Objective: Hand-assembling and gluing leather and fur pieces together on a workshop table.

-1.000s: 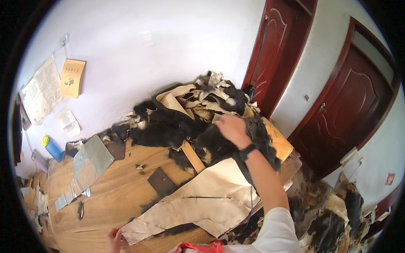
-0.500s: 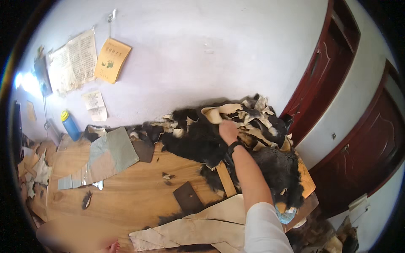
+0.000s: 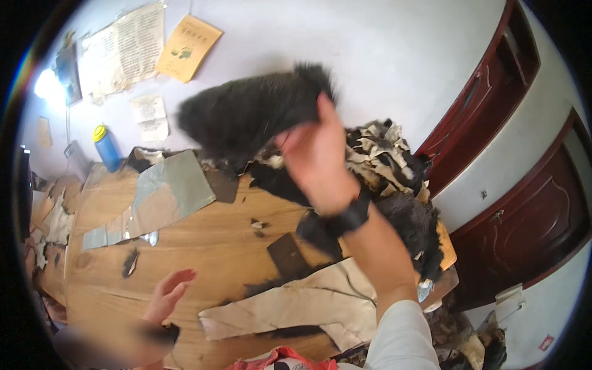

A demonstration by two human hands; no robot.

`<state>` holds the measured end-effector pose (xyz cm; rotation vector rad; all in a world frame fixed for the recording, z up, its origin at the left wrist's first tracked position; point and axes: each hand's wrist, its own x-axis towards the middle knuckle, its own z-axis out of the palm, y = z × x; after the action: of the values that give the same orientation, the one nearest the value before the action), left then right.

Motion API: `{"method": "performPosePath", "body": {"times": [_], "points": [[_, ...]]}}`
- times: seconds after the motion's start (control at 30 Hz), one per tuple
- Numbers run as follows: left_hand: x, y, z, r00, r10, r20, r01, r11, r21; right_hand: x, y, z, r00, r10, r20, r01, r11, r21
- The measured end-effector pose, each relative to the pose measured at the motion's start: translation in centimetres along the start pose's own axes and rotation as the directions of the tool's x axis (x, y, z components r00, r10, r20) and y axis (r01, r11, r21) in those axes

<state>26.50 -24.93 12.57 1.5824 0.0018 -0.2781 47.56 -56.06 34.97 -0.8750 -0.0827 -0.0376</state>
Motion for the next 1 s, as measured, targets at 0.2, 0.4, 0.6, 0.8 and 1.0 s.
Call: {"method": "performPosePath", "body": {"times": [0.2,0.4,0.6,0.8,1.0], "points": [[-4.7,-1.0,-2.5,0.875,0.088,-0.476,-0.471,0.384,-0.794,-20.0,15.1,-0.5,0.409,0.681,0.608,-0.432,0.731,-0.528],[-15.2,-5.8,-13.3,0.792,0.008,-0.611,-0.488,0.611,-0.624,-19.1,22.8,-7.5,0.82,0.426,0.382,0.267,0.306,-0.914],[-14.6,-7.6,-13.3,0.74,0.139,-0.659,-0.102,0.99,0.094,-13.9,28.9,-5.9,0.886,0.114,0.45,0.461,-0.119,-0.879],[-24.0,-10.6,-24.7,0.487,0.133,-0.863,-0.077,0.991,0.109,-16.5,28.2,-8.0,0.868,0.294,0.401,0.459,-0.165,-0.873],[-25.0,-5.3,-25.8,0.636,-0.124,-0.762,0.015,0.989,-0.148,-18.3,26.7,-6.9,0.889,0.307,0.34,0.373,-0.054,-0.926]]}}
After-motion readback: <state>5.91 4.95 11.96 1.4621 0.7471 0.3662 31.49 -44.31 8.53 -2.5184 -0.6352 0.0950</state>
